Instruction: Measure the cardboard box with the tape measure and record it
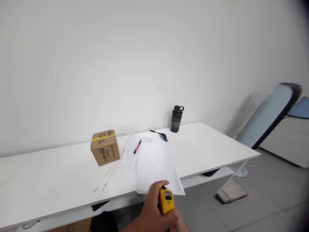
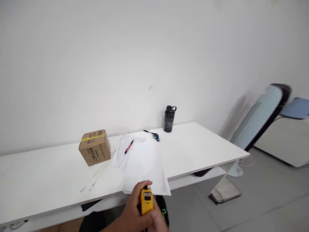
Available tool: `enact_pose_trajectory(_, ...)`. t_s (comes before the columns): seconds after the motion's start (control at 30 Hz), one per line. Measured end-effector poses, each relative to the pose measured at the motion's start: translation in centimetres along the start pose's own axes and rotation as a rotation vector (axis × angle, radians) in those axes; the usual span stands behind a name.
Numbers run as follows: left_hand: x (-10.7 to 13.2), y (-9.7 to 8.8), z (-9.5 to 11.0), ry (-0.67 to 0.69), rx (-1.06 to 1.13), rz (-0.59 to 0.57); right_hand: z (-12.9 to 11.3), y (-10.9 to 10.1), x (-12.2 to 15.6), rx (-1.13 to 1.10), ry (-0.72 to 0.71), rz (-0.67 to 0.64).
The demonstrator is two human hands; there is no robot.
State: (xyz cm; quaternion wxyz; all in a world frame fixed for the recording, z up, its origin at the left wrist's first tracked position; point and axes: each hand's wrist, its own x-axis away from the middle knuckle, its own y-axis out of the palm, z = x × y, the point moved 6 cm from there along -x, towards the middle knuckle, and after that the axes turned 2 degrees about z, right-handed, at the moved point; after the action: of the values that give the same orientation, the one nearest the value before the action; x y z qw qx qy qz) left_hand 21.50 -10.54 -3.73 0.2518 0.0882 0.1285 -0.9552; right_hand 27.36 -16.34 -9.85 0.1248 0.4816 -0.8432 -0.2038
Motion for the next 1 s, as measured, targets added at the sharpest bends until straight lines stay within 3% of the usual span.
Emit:
enact_pose_trajectory(0.07, -2.7, -2.8, 2.5, 0.211, -0.042, 0.036, -3.4, 2.1, -3.1, 0.073, 0.013, -0.049)
enact_pose_trajectory(0.13, -5.4, -6.0, 3.3, 0.335, -0.085, 0.090, -7.8, 3.1, -7.4, 0.359, -0.178, -0.137)
enact_pose_trajectory(0.2, -8.5, -9.2, 1.8, 0.235, -0.096, 0.123, -11.1, 3.8, -12.4, 0.722, -0.476, -0.195)
enact_pose_trajectory(0.27, -11.0, -11.9, -1.2, 0.009, -0.015, 0.117, -10.8, 4.5, -18.1, 1.074, -0.506, -0.290)
enact_pose_trajectory(0.37, -12.6, -14.2, -5.3, -0.198, 0.078, 0.118, -8.1, 4.3, -25.6, 1.646, -0.391, -0.259)
enact_pose_trajectory(0.43, -12.5, -13.9, -6.8, -0.243, 0.072, 0.020, -6.7, 4.1, -28.7, 1.889, -0.393, -0.253)
enact_pose_trajectory(0.5, -11.9, -12.8, -7.4, -0.263, 0.047, -0.121, -5.7, 3.6, -30.3, 1.972, -0.426, -0.301)
enact_pose_trajectory(0.6, -11.4, -11.7, -7.1, -0.267, 0.031, -0.200, -5.0, 2.6, -30.6, 1.917, -0.519, -0.349)
enact_pose_trajectory(0.7, -11.5, -11.5, -6.8, -0.275, 0.048, -0.199, -5.7, 1.3, -29.4, 1.586, -0.586, -0.137)
enact_pose_trajectory(0.77, -11.6, -11.5, -6.8, -0.281, 0.055, -0.204, -6.0, 0.2, -28.6, 1.219, -0.527, -0.009)
enact_pose_trajectory(0.87, -11.6, -11.5, -7.1, -0.292, 0.038, -0.198, -5.1, -0.1, -28.1, 0.801, -0.351, -0.073)
enact_pose_trajectory(0.93, -11.5, -11.4, -7.1, -0.299, 0.020, -0.190, -4.6, 0.1, -28.2, 0.689, -0.256, -0.113)
enact_pose_trajectory(1.0, -11.6, -11.3, -7.0, -0.293, -0.004, -0.170, -4.4, -0.1, -28.5, 0.689, -0.203, -0.066)
